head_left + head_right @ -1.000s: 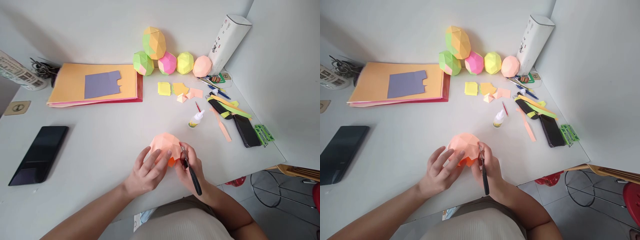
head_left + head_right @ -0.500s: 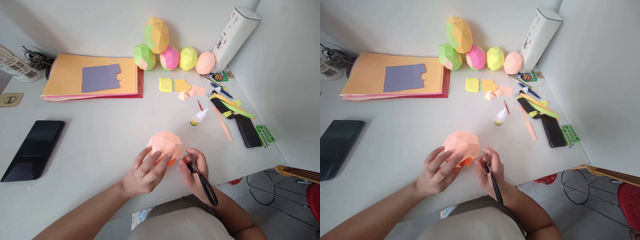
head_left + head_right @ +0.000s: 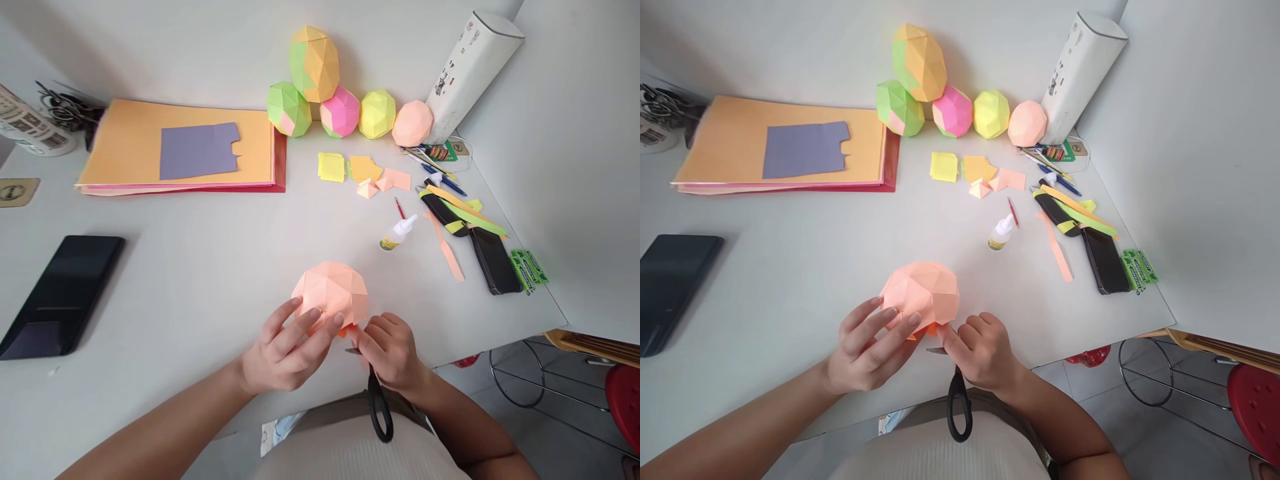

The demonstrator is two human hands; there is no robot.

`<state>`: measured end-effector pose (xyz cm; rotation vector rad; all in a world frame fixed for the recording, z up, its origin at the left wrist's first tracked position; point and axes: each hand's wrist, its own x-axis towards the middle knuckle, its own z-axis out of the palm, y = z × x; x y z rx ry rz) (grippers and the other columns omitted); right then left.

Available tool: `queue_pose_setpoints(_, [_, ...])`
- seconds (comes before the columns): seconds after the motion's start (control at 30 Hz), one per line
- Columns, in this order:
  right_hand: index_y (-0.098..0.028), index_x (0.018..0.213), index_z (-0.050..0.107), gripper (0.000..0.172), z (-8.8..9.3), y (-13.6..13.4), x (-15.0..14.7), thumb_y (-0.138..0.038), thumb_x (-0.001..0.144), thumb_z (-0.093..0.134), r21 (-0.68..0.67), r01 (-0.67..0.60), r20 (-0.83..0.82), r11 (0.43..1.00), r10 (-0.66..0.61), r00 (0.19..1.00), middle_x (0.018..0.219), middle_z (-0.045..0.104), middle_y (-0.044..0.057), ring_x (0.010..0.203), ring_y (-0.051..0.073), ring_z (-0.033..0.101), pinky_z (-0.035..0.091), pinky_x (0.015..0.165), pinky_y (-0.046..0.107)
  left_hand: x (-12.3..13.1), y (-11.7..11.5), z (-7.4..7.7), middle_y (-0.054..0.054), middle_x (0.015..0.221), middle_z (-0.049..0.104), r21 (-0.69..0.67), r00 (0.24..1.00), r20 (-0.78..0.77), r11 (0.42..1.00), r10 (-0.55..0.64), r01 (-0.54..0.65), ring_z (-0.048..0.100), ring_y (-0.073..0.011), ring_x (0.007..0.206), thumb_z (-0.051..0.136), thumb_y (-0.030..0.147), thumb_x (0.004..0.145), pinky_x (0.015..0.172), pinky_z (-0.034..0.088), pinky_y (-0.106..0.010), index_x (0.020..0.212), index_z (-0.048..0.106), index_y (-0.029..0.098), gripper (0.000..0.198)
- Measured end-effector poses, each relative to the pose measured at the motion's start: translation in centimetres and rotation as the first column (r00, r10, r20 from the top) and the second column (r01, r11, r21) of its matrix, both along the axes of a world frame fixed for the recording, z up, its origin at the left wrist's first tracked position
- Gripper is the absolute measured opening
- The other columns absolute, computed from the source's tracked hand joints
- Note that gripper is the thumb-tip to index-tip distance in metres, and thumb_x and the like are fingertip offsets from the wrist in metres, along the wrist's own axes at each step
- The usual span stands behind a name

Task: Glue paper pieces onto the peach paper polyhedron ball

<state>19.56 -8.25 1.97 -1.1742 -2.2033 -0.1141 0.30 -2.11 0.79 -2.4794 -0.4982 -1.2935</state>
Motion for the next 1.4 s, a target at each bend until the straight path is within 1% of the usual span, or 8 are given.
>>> queue_pose_setpoints(0.23, [-0.019,0.067,0.052,0.024,-0.3,0.2,-0.2,-0.008,0.088,0.057,-0.018,0.021,-0.013,1.000,-0.022,1.000,0.044,0.040,-0.006,0.046,0.011,0.032,0.019,0.047,0.029,-0.3,-0.1,0.0,0.002,0.129,0.060,0.030,1.000,-0.007,1.000,0.001,-0.001,0.047,-0.0223,0.126,0.072,0.002,0.066,0.094,0.058,-0.039,0.072,0.059,0.023,0.025])
queue_pose_setpoints(0.53, [-0.016,0.097,0.061,0.017,-0.2,0.4,0.0,-0.006,0.088,0.051,0.027,-0.020,-0.088,0.999,0.023,0.996,0.047,0.050,-0.006,0.048,0.012,0.041,0.026,0.049,0.026,-0.7,0.2,-0.9,0.000,0.159,0.024,-0.244,0.993,0.122,0.969,-0.001,0.031,0.042,-0.0298,0.137,0.084,0.006,0.062,0.102,0.053,-0.050,0.109,0.052,0.029,0.062])
queue_pose_setpoints(0.63, [-0.016,0.089,0.061,0.018,-0.6,0.4,-0.2,-0.004,0.086,0.048,-0.010,0.004,-0.066,1.000,-0.005,0.998,0.045,0.043,-0.007,0.044,0.010,0.034,0.022,0.048,0.027,-0.8,0.7,-1.1,-0.011,0.156,0.022,-0.521,0.989,0.145,0.849,-0.014,0.089,0.036,-0.0358,0.140,0.084,0.017,0.069,0.106,0.048,-0.054,0.137,0.035,0.028,0.085])
queue_pose_setpoints(0.73, [-0.018,0.081,0.057,0.019,-0.4,0.9,-0.3,-0.006,0.088,0.044,-0.198,-0.066,-0.138,0.978,0.039,0.990,0.047,0.039,-0.008,0.043,0.009,0.031,0.023,0.047,0.024,-0.8,1.1,-1.2,-0.018,0.149,0.031,-0.801,0.985,0.166,0.577,-0.042,0.160,0.039,-0.0376,0.137,0.078,0.039,0.077,0.102,0.049,-0.054,0.149,0.016,0.028,0.096])
queue_pose_setpoints(0.83, [-0.019,0.076,0.050,0.019,0.8,1.9,-0.1,-0.019,0.093,0.041,-0.516,-0.203,-0.309,0.832,0.040,0.950,0.054,0.038,-0.007,0.044,0.007,0.030,0.025,0.045,0.021,-0.9,1.3,-1.2,-0.017,0.145,0.036,-0.925,0.979,0.203,0.321,-0.034,0.203,0.045,-0.0354,0.132,0.076,0.049,0.076,0.102,0.048,-0.051,0.148,0.020,0.029,0.094])
queue_pose_setpoints(1.1, [-0.020,0.077,0.045,0.021,4.4,5.0,0.4,-0.036,0.090,0.051,-0.857,-0.396,-0.484,0.330,-0.250,0.839,0.057,0.043,-0.008,0.046,0.006,0.039,0.035,0.047,0.020,-1.1,1.5,-1.9,-0.011,0.141,0.041,-0.868,0.857,0.496,0.099,0.139,0.486,0.049,-0.0319,0.129,0.080,0.050,0.071,0.103,0.047,-0.048,0.143,0.028,0.035,0.091])
queue_pose_setpoints(1.27, [-0.021,0.081,0.050,0.019,4.6,6.9,-0.4,-0.035,0.084,0.060,-0.852,-0.517,-0.489,0.078,-0.471,0.734,0.040,0.041,-0.012,0.037,0.007,0.042,0.039,0.044,0.020,-1.1,1.5,-1.6,-0.014,0.146,0.036,-0.847,0.825,0.527,0.051,0.205,0.529,0.044,-0.0349,0.134,0.081,0.057,0.065,0.102,0.048,-0.049,0.143,0.023,0.033,0.100])
queue_pose_setpoints(1.4, [-0.019,0.073,0.050,0.024,4.4,7.8,-0.6,-0.035,0.078,0.068,-0.771,-0.637,-0.514,0.015,-0.605,0.608,0.036,0.037,-0.013,0.034,0.006,0.038,0.032,0.039,0.018,-1.2,1.6,-1.3,-0.018,0.147,0.032,-0.900,0.880,0.435,0.126,0.191,0.418,0.042,-0.0376,0.134,0.079,0.057,0.068,0.102,0.046,-0.053,0.146,0.019,0.029,0.102])
